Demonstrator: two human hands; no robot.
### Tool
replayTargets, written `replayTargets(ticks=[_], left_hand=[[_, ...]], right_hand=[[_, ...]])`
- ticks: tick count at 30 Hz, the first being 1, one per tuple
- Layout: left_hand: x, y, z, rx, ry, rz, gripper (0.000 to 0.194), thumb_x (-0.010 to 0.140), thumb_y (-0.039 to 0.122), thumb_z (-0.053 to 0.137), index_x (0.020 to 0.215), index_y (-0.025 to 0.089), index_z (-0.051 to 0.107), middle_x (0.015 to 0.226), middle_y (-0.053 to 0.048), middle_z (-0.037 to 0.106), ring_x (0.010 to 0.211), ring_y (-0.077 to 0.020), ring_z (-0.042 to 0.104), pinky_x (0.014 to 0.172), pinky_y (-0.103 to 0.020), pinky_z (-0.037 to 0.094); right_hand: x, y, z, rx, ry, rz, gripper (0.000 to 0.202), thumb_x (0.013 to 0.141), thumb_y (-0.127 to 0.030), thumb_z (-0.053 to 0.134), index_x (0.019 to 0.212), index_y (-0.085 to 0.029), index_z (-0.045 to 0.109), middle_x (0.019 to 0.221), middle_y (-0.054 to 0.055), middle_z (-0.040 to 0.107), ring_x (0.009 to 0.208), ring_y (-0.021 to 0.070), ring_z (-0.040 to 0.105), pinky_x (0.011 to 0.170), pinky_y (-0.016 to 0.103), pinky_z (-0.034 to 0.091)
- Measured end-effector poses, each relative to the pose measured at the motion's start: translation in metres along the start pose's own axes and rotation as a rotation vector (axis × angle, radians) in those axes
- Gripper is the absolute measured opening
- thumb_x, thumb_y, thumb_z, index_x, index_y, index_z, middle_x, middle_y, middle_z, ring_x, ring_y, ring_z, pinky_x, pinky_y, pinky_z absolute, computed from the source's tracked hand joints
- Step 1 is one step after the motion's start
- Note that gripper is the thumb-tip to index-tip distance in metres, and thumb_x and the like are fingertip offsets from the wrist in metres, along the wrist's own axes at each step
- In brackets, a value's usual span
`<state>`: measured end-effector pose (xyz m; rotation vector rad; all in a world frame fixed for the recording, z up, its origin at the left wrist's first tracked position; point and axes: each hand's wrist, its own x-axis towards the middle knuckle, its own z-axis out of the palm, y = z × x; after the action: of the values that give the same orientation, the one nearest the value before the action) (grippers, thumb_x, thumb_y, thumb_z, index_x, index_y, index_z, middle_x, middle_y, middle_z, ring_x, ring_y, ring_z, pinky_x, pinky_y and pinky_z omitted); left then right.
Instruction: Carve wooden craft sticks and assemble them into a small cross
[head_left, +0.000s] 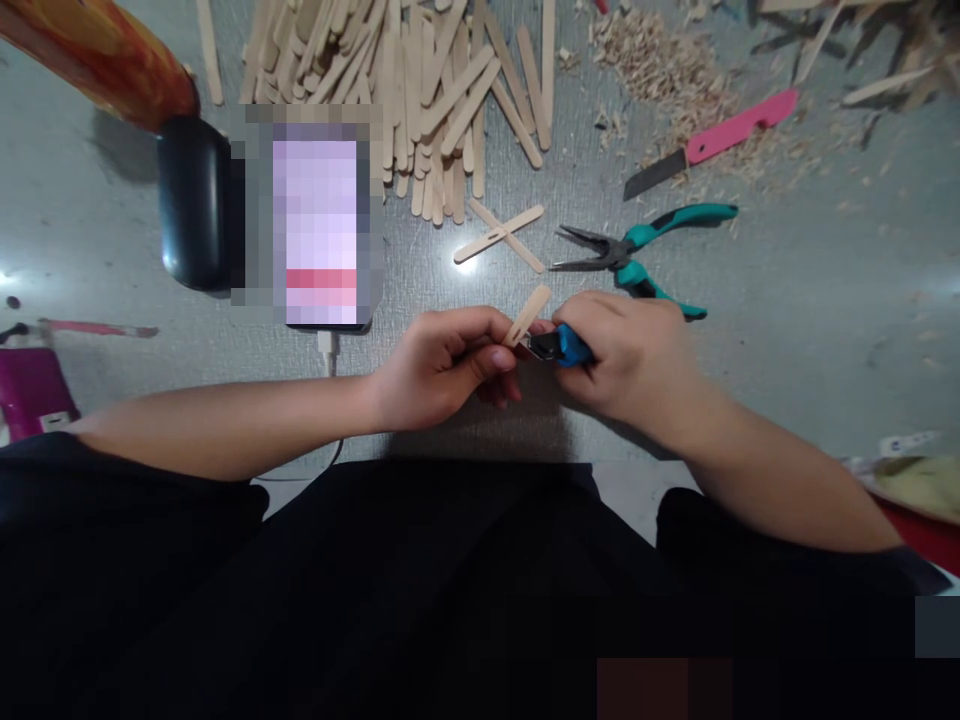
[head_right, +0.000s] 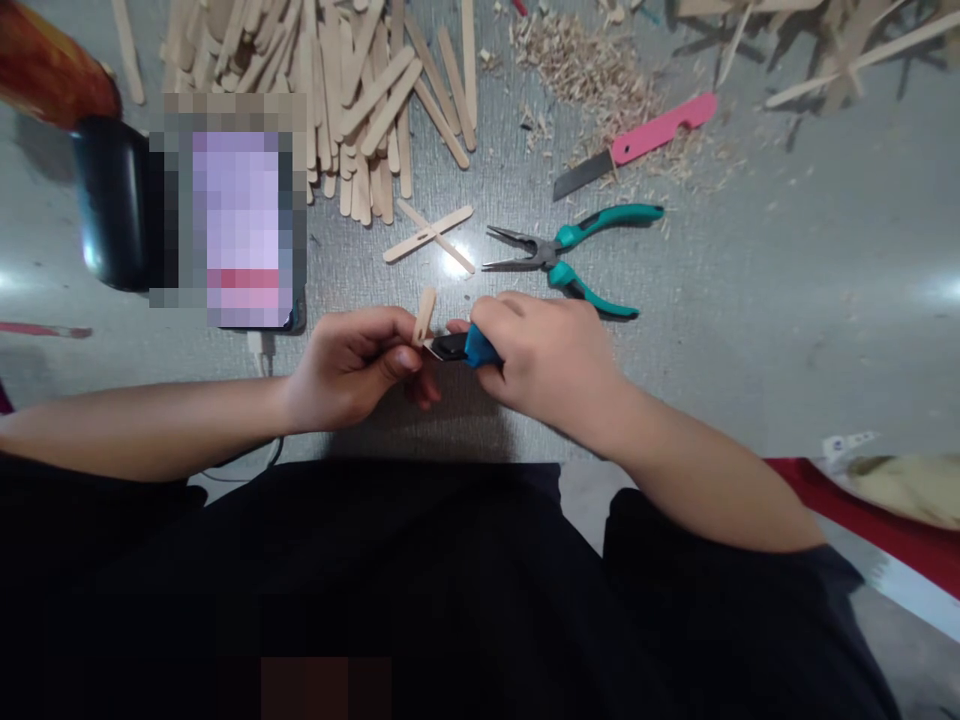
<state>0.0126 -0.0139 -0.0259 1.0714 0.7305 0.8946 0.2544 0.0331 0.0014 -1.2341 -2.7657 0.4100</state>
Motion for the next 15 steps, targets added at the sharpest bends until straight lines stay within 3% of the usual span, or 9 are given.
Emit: replayTargets(ticks=[5,15], left_hand=[[-0.0009,0.0013,0.0002,-0.004,0.012,-0.034,0.037,0.109,0.052,0.072,0.101,0.016,0.066,0.079,-0.005,0.080,0.064,-0.0130,0.080,0.062,-0.020,0.069],[0.0000,0.0021,0.0008,-0.051,0.014,-0.042,0.035,0.109,0.047,0.074,0.097,0.015,0.066,0.080,-0.006,0.082,0.065,-0.0132,0.081,0.063,-0.021,0.071]], right_hand=[[-0.0006,0.0013,0.0016,0.002,0.014,-0.005,0.021,0.101,-0.035,0.054,0.085,-0.023,0.061,0.078,0.006,0.071,0.066,0.0203,0.058,0.064,0.036,0.027],[0.0006,-0.0004,0.0008,0.005,0.019,-0.016,0.025,0.105,-0.035,0.055,0.087,-0.021,0.064,0.081,0.007,0.072,0.068,0.0197,0.057,0.065,0.037,0.027]])
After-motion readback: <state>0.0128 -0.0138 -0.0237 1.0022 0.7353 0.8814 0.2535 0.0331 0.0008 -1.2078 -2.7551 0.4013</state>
